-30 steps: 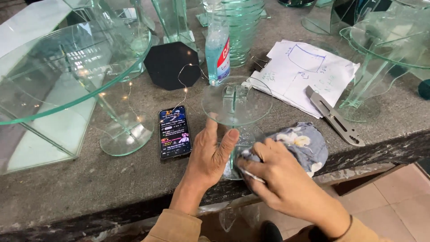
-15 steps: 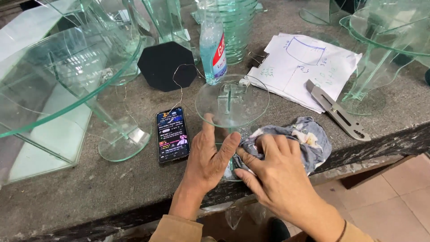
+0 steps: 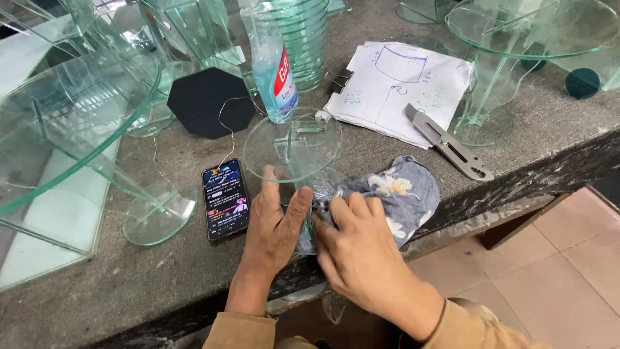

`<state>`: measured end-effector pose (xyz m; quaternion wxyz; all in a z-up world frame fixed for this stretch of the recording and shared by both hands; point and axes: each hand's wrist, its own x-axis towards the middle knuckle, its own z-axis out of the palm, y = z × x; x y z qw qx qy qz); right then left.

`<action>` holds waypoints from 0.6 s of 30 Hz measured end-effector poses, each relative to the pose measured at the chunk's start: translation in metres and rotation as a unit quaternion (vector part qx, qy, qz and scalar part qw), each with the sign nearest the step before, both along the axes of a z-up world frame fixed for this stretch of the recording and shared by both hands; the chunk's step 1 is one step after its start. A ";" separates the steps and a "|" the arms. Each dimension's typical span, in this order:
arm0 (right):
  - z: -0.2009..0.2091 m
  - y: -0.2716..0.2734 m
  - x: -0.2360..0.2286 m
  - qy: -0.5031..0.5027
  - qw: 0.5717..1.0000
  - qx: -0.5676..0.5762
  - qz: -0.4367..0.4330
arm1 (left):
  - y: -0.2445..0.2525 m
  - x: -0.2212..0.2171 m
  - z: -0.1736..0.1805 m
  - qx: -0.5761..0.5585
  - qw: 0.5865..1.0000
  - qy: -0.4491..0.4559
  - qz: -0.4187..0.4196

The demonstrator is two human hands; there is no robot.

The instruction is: Scraping glue residue from glass cake stands using a utility blade and wiping them clean with a cloth.

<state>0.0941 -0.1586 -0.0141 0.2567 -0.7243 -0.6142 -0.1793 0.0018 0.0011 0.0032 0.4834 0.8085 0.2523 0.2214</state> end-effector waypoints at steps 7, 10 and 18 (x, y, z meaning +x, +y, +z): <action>0.012 -0.066 0.020 0.211 0.945 -0.017 0.249 | 0.004 0.004 -0.004 0.011 1.000 -0.009 -0.005; -0.013 -0.076 0.029 0.264 0.953 0.138 0.063 | 0.002 -0.001 -0.005 0.010 1.000 0.010 0.006; 0.008 -0.016 0.038 -0.023 0.997 0.029 0.072 | -0.003 -0.002 0.008 0.027 0.998 -0.051 -0.040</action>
